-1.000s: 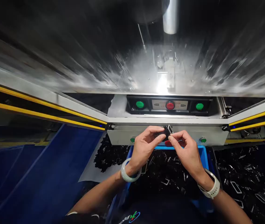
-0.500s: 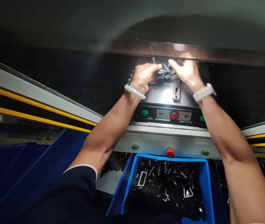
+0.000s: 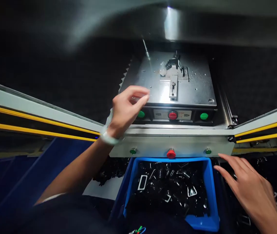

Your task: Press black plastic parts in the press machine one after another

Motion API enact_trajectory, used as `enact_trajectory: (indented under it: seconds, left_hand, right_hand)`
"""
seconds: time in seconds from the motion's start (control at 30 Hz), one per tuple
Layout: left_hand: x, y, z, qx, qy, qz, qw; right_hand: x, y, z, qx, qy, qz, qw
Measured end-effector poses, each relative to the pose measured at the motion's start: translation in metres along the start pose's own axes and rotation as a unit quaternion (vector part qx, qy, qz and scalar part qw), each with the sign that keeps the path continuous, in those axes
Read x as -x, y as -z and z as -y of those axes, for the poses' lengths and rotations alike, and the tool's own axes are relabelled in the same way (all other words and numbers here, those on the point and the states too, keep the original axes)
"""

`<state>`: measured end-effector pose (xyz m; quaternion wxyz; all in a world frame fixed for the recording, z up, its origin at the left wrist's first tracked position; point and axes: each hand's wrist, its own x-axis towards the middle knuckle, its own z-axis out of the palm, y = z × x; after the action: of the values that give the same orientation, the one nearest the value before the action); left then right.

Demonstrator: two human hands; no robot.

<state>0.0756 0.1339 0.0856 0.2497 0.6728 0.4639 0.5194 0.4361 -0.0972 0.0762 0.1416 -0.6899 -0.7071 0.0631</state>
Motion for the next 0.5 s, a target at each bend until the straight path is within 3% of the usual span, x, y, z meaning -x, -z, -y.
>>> enact_trajectory:
  seconds: [0.1, 0.2, 0.33, 0.5]
  left_hand:
    - [0.101, 0.049, 0.003, -0.112, 0.090, 0.040, 0.989]
    - [0.155, 0.079, 0.027, -0.182, 0.118, 0.129, 0.968]
    - [0.167, 0.090, 0.059, -0.258, 0.113, 0.220, 0.934]
    - [0.166, 0.089, 0.061, -0.345, 0.080, 0.222, 0.909]
  right_hand:
    - [-0.021, -0.036, 0.003, 0.016, -0.011, 0.058, 0.998]
    - [-0.037, -0.060, -0.003, -0.001, -0.046, 0.097, 0.994]
    - [-0.045, -0.073, -0.009, -0.010, -0.058, 0.100, 0.993]
    - [-0.048, -0.080, -0.003, 0.012, -0.034, 0.065, 0.997]
